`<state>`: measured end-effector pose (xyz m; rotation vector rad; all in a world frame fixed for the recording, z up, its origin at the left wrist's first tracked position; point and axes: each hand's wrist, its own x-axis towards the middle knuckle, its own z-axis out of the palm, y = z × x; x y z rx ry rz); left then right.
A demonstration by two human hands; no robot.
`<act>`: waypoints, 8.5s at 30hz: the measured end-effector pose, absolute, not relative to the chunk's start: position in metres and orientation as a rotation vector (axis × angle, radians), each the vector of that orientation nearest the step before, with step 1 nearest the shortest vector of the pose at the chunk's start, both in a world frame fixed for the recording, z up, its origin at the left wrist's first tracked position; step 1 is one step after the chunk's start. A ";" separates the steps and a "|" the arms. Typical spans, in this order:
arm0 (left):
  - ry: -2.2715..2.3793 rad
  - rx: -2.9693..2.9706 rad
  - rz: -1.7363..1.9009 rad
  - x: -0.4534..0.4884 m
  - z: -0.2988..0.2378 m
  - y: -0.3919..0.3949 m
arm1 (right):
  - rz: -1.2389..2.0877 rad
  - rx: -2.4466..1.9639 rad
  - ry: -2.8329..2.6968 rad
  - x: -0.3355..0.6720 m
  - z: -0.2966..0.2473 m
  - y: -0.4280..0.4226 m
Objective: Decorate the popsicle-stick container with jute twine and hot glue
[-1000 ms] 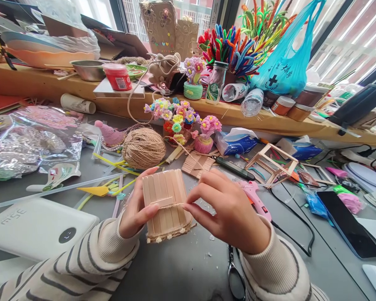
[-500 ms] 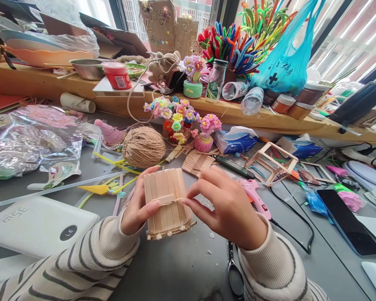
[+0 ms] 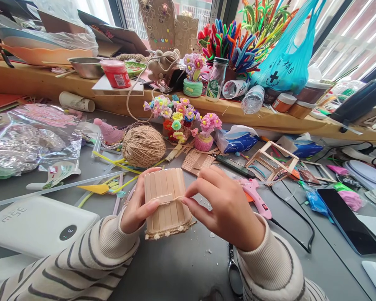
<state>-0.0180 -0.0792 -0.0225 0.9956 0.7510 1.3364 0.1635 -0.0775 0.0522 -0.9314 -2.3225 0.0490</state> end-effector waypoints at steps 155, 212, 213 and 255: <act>0.944 1.230 1.256 -0.020 -0.018 -0.082 | -0.229 -0.983 -2.366 0.144 0.049 -0.093; 0.931 1.116 1.229 -0.021 -0.019 -0.078 | 0.035 -1.022 -2.373 0.149 0.046 -0.090; 0.931 1.076 1.221 -0.021 -0.020 -0.077 | 0.084 -1.009 -2.362 0.150 0.047 -0.089; 0.856 0.762 1.178 -0.026 -0.032 -0.060 | 0.027 -1.231 -2.231 0.131 0.019 -0.085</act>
